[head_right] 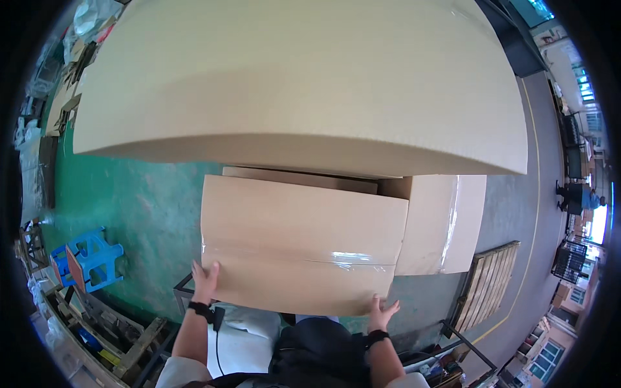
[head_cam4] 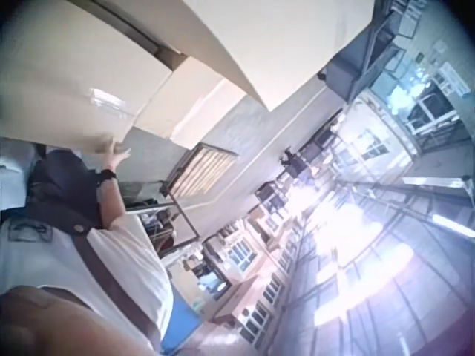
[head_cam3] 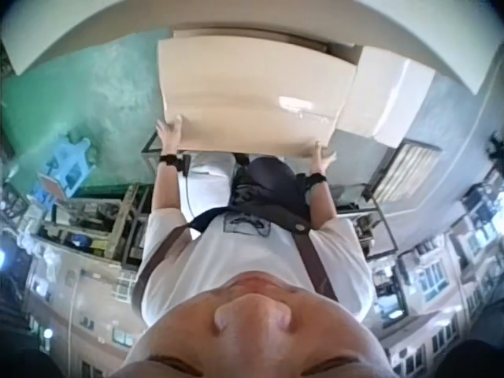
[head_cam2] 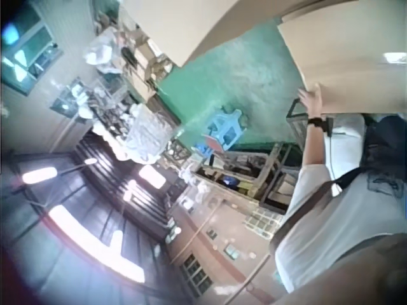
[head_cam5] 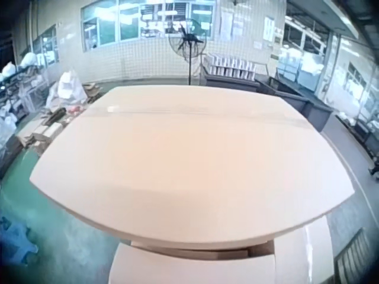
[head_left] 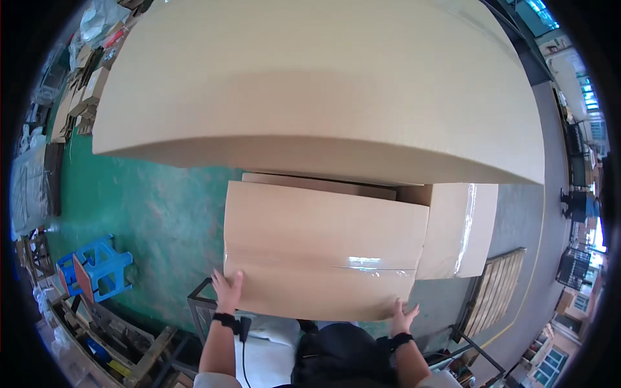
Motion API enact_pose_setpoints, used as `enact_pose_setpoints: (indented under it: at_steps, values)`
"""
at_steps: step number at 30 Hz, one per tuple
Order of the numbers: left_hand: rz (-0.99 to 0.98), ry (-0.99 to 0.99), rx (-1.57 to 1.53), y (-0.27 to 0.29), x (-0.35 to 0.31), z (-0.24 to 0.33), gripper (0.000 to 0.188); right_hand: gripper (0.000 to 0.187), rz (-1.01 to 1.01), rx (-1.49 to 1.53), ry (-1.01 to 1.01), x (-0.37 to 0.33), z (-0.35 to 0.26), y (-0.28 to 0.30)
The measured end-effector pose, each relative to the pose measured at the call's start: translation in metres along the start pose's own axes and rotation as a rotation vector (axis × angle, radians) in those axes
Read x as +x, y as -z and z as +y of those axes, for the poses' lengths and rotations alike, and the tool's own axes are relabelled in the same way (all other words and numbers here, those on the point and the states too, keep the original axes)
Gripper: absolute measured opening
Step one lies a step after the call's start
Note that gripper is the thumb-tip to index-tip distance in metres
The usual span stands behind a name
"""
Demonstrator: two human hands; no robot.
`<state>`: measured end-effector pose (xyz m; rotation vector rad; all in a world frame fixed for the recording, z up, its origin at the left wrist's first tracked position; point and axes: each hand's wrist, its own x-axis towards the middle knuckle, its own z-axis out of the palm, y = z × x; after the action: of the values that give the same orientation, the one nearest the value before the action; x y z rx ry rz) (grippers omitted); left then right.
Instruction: The person assembles a cardboard box, places a tray of individually wrapped items inside, and adds red plastic pieces on top. The person uses a tape dispenser to seal the box flaps and handles the items by hand.
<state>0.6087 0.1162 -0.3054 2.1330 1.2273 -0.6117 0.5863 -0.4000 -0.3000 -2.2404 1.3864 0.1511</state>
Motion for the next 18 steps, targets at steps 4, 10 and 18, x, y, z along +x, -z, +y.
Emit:
enact_pose_setpoints:
  at_steps: [4, 10, 18]
  values:
    - [0.068, -0.044, -0.426, -0.008, -0.017, -0.008, 0.085, 0.054, -0.521, 0.464, -0.459, 0.009, -0.032, 0.015]
    - [0.055, -0.174, -0.274, -0.002, -0.029, -0.010, 0.077, 0.052, -0.740, -0.100, 0.091, 0.036, -0.012, 0.020]
    - [-0.109, -0.484, 0.075, 0.162, -0.141, -0.058, 0.049, 0.026, -1.966, 0.757, 1.799, -0.336, -0.296, 0.211]
